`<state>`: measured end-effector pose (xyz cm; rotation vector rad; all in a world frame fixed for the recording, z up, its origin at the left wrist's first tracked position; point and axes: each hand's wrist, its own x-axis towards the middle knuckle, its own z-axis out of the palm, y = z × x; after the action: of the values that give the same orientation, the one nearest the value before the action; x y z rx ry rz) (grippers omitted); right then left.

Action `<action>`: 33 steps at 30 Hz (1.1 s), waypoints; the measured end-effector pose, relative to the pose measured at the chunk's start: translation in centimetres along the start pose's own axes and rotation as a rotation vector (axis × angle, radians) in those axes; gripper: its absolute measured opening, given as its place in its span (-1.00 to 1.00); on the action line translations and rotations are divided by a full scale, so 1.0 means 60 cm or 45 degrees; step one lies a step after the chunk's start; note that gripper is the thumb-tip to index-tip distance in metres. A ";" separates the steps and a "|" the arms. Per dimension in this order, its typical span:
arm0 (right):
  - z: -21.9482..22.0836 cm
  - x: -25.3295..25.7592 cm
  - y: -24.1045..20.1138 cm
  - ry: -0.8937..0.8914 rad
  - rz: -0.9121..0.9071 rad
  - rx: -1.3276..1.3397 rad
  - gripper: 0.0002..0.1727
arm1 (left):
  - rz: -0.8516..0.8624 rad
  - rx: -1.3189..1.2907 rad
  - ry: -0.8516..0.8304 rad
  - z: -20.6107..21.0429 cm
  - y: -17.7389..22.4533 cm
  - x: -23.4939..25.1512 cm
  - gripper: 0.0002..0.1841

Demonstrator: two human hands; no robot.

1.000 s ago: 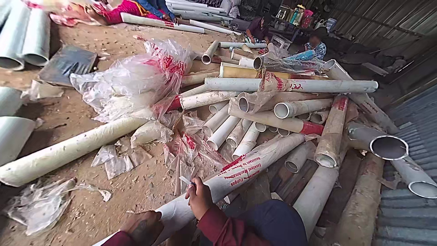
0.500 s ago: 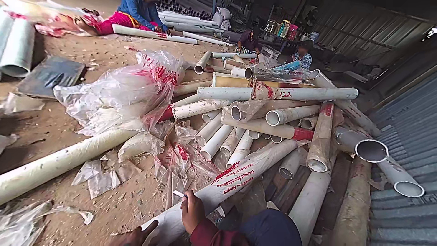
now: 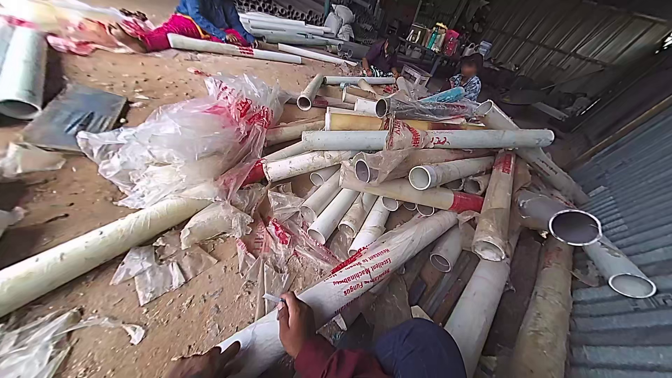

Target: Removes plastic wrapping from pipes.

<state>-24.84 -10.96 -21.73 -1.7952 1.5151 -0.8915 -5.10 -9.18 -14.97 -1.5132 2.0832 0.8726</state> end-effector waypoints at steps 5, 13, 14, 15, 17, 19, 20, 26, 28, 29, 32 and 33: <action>0.003 0.000 0.004 0.020 -0.026 0.000 -0.64 | -0.013 0.016 0.010 0.006 -0.003 0.004 -0.51; 0.001 0.001 0.001 0.012 -0.025 -0.016 -0.64 | -0.021 0.031 0.017 0.009 -0.004 0.006 -0.52; 0.001 0.001 0.001 0.011 -0.026 -0.014 -0.64 | -0.024 0.031 0.015 0.010 -0.003 0.006 -0.52; 0.001 0.001 0.002 0.010 -0.027 -0.011 -0.64 | -0.026 0.031 0.012 0.010 -0.003 0.007 -0.52; 0.003 0.000 0.002 0.022 -0.043 -0.017 -0.65 | -0.035 0.035 0.013 0.010 -0.003 0.008 -0.52; 0.003 0.001 0.002 0.020 -0.043 -0.020 -0.64 | -0.035 0.044 0.028 0.012 -0.004 0.008 -0.52; 0.003 0.002 0.002 0.020 -0.043 -0.019 -0.64 | -0.029 0.050 0.034 0.013 -0.004 0.008 -0.51; 0.000 0.001 -0.012 0.029 -0.051 -0.026 -0.66 | -0.004 0.039 0.124 0.015 -0.008 0.010 -0.55; -0.001 0.000 -0.020 0.066 -0.048 -0.022 -0.66 | -0.035 0.044 0.129 0.011 -0.009 0.014 -0.55; -0.004 0.001 -0.025 0.067 -0.018 -0.011 -0.67 | -0.054 0.049 0.123 0.008 -0.010 0.016 -0.55; -0.023 0.009 -0.043 -0.050 0.170 0.065 -0.64 | -0.095 0.086 0.136 -0.002 -0.010 0.022 -0.56; -0.029 0.011 -0.046 -0.079 0.222 0.103 -0.63 | -0.120 0.101 0.130 -0.006 -0.009 0.024 -0.56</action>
<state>-24.58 -11.24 -18.43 -1.5916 1.5469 -0.7928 -5.03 -10.57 -15.80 -1.6300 2.0728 0.6839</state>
